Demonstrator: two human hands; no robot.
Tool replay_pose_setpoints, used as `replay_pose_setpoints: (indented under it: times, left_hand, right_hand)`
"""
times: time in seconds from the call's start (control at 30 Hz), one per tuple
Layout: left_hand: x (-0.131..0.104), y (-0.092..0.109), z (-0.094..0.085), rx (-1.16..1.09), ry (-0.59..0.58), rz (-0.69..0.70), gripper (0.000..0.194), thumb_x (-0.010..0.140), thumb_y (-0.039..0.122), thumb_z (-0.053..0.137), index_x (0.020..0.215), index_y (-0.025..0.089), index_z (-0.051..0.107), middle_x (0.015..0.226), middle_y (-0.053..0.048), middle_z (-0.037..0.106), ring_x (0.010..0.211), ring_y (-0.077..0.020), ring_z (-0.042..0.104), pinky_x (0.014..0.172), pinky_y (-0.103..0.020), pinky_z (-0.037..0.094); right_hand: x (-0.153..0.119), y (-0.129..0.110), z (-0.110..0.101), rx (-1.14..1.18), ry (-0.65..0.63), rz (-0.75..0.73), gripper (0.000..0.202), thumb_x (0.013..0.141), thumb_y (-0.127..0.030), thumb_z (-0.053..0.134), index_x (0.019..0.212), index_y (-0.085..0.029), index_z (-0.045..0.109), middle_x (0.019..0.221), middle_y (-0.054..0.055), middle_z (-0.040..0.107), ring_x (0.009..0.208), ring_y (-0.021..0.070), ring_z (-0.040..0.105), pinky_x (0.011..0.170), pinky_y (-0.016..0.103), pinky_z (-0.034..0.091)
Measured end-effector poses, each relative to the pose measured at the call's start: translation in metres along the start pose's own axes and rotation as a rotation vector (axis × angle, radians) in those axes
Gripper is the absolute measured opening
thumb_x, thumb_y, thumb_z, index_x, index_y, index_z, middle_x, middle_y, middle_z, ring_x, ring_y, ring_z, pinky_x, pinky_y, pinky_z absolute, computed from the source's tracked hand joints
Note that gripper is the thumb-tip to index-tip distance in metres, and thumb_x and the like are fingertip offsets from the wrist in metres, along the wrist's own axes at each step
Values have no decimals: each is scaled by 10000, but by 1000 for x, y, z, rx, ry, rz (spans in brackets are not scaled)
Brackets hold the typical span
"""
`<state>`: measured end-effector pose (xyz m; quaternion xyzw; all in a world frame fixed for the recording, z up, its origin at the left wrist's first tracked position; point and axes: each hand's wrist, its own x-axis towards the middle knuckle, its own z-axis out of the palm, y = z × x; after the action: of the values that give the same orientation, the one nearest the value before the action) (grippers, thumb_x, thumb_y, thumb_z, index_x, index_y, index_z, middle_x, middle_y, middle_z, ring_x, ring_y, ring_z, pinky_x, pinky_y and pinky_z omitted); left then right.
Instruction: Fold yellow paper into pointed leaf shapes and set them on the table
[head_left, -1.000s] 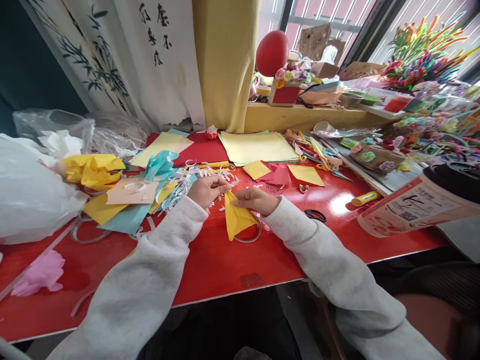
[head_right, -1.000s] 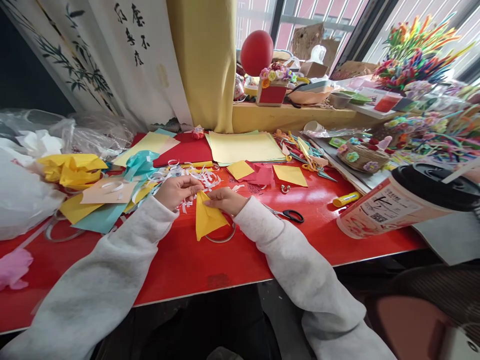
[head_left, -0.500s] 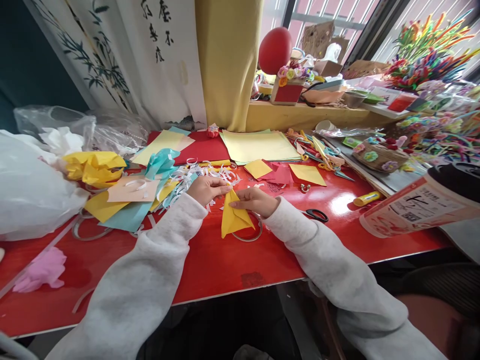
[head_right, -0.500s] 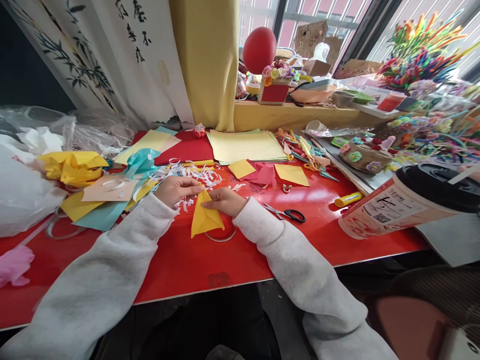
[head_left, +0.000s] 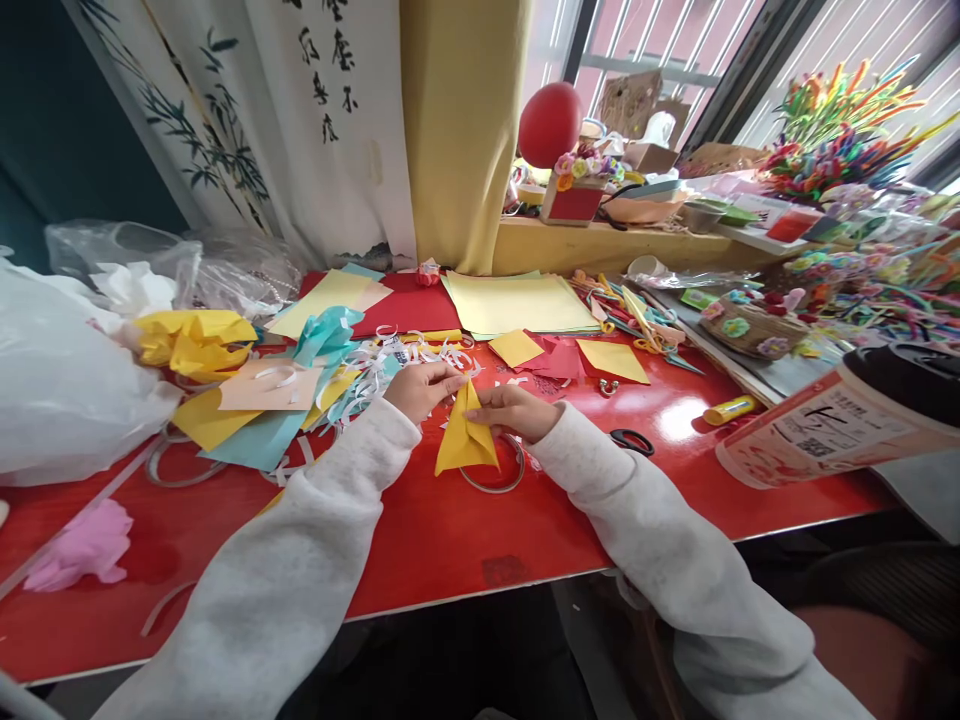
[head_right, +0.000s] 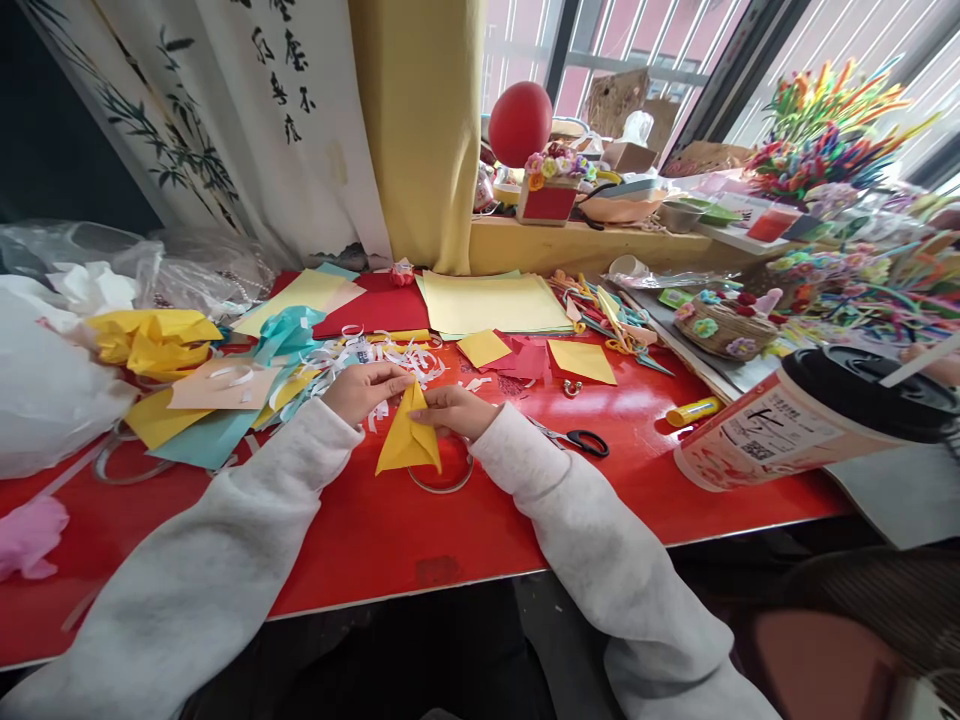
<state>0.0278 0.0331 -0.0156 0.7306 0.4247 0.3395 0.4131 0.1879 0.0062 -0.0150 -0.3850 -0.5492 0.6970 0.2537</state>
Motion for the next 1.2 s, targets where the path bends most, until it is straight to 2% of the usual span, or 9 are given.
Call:
replay_pose_setpoints:
  times: [0.07,0.17,0.33,0.5,0.63,0.73,0.87,1.0,1.2]
  left_hand:
    - [0,0,1,-32,15,31,243,696,376,522,738,146,587,622,2,550,544,-82,497,553,-214,421]
    - [0,0,0,-165,-23,90,237,689,307,551,881,172,582,669,12,553,554,-70,494,551,-203,430]
    - [-2,0,-4,-278,-73,99,198,655,288,595,788,145,626,701,-12,585,564,-75,517,575,-217,453]
    - [-3,2,-4,-179,-32,70,213,652,316,594,767,142,634,650,-6,583,539,-75,519,580,-215,447]
    - [-2,1,-3,-91,1,-3,365,720,454,463,811,137,620,706,-39,591,559,-91,517,495,-201,426]
    - [-2,0,-1,34,8,-67,369,683,488,490,723,143,613,576,-9,559,465,-73,468,419,-182,364]
    - [-3,1,2,95,-37,-67,324,664,462,525,634,146,591,453,32,482,369,-51,410,409,-186,344]
    - [-3,3,2,71,-82,-116,311,655,442,545,669,139,609,449,29,479,348,-59,419,391,-196,350]
    - [-4,6,3,60,-41,-167,302,630,437,570,646,138,605,443,26,477,349,-66,427,389,-201,362]
  right_hand:
    - [1,0,2,16,32,6,165,668,-270,587,700,-113,548,606,-21,541,514,44,485,462,167,366]
    - [1,1,3,28,34,14,195,657,-293,601,720,-112,564,607,-17,560,488,45,492,436,164,354]
    - [-3,3,-3,92,-82,27,229,647,-255,615,830,-121,584,675,10,613,553,91,569,486,187,415]
    - [-3,4,-9,133,-242,40,292,655,-253,613,897,-96,568,681,45,630,594,123,591,545,226,444]
    - [3,6,-11,63,-94,20,276,603,-271,649,796,-87,580,650,29,617,594,113,580,569,226,441]
    - [6,7,-10,-50,-16,5,257,573,-298,662,705,-97,569,627,5,598,574,94,558,552,212,427]
    - [7,7,-9,-174,-6,20,279,531,-331,679,617,-111,532,549,-36,548,496,65,504,492,198,392]
    - [7,9,-14,-238,-46,93,321,520,-363,677,683,-119,547,604,-23,571,521,82,520,500,214,397]
    - [6,9,-14,-243,-65,90,322,550,-380,656,708,-118,554,629,-10,579,521,79,505,501,216,390]
